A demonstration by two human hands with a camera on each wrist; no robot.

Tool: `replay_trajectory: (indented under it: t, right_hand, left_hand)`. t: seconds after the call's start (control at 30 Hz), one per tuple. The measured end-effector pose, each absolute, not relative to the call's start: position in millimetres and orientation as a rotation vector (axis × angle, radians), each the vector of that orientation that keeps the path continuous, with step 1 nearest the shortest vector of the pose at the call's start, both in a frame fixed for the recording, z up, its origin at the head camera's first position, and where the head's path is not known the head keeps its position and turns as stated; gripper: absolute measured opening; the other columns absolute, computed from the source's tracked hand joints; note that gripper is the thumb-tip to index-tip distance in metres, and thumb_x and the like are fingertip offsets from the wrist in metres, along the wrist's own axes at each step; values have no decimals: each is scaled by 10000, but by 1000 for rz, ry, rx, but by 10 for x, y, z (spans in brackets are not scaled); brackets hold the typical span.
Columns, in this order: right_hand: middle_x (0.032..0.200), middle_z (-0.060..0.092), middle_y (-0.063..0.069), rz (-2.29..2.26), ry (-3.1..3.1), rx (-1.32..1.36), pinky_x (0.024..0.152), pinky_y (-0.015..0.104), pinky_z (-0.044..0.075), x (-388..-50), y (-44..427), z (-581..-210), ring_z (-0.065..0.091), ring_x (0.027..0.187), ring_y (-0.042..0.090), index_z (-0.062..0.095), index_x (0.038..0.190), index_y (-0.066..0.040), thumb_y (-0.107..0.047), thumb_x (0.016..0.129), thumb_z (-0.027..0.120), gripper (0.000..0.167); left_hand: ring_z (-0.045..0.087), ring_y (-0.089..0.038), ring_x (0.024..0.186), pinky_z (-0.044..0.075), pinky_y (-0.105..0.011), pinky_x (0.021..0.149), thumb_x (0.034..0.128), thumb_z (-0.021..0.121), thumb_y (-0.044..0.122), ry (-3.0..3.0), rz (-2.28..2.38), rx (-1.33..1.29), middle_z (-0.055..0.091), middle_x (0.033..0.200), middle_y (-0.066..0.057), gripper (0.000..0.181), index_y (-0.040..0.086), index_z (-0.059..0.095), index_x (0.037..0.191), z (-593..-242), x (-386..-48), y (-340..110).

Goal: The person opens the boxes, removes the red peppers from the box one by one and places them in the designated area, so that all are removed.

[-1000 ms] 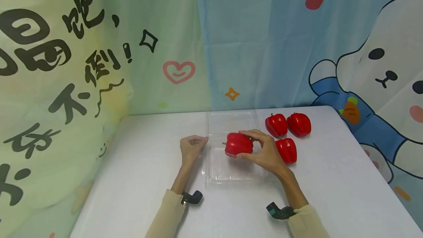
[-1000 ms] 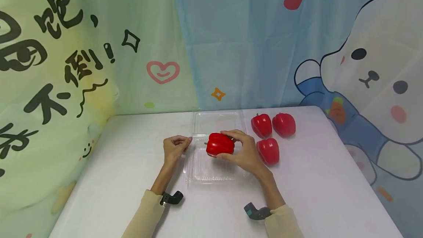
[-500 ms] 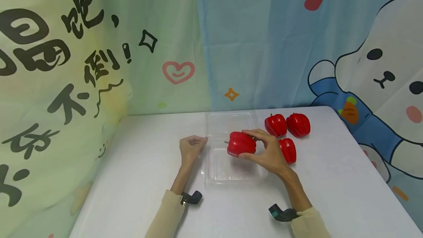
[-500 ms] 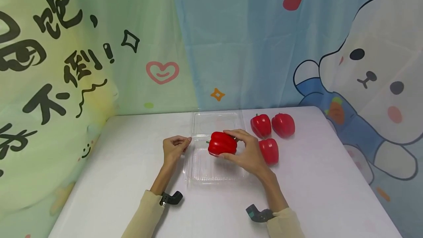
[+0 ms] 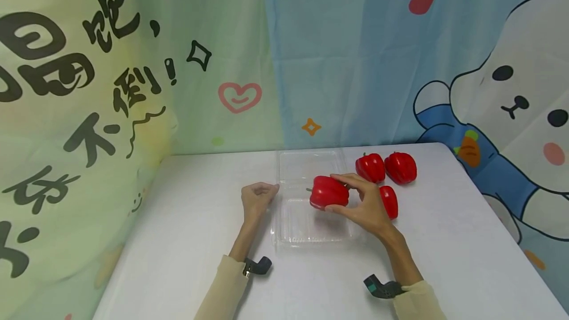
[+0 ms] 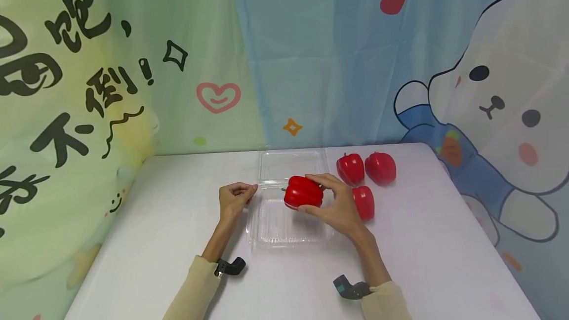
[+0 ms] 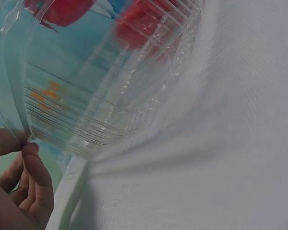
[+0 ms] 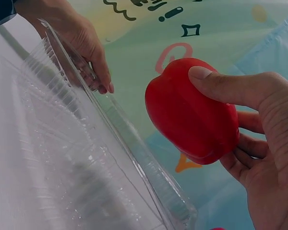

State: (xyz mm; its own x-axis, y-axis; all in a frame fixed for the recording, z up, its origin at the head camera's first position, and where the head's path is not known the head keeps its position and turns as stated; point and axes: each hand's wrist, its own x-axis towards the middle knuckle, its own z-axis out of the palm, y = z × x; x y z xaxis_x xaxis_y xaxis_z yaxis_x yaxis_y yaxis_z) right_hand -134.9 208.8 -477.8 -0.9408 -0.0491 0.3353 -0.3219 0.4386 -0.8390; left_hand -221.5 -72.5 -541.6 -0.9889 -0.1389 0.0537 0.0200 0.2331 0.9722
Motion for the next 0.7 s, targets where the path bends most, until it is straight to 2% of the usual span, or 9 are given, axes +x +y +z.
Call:
replay_trajectory:
  t: [0.17, 0.43, 0.53, 0.7]
  right_hand:
    - [1404, 743, 64, 1482, -2402, 316, 994, 227, 578, -1351, 2131, -4787, 635, 1239, 35, 702, 1460, -168, -135, 743, 999, 777]
    - [1404, 746, 58, 1424, -2372, 281, 946, 222, 597, -1332, 2196, -4823, 633, 1223, 2, 722, 1435, -185, -129, 719, 1011, 774]
    - [1397, 748, 69, 1402, -2374, 253, 938, 199, 586, -1311, 2220, -4830, 630, 1226, 12, 729, 1428, -181, -129, 707, 1017, 778]
    - [1399, 739, 107, 1386, -2385, 241, 937, 165, 564, -1301, 2264, -4819, 626, 1256, 103, 725, 1432, -161, -128, 722, 1007, 765]
  left_hand:
    - [643, -97, 570, 516, -230, 611, 896, 862, 165, -2354, -1866, 103, 786, 719, -141, 164, 11, 819, 859, -5398, -2218, -728]
    - [641, -106, 582, 504, -228, 582, 899, 863, 210, -2381, -1847, 143, 784, 722, -115, 184, 35, 820, 864, -5425, -2218, -732]
    - [636, -108, 572, 492, -224, 555, 896, 866, 209, -2381, -1863, 156, 781, 714, -110, 185, 33, 818, 865, -5443, -2217, -731]
    - [624, -117, 550, 470, -217, 540, 893, 863, 170, -2342, -1909, 121, 778, 723, -168, 171, 10, 814, 860, -5441, -2220, -730]
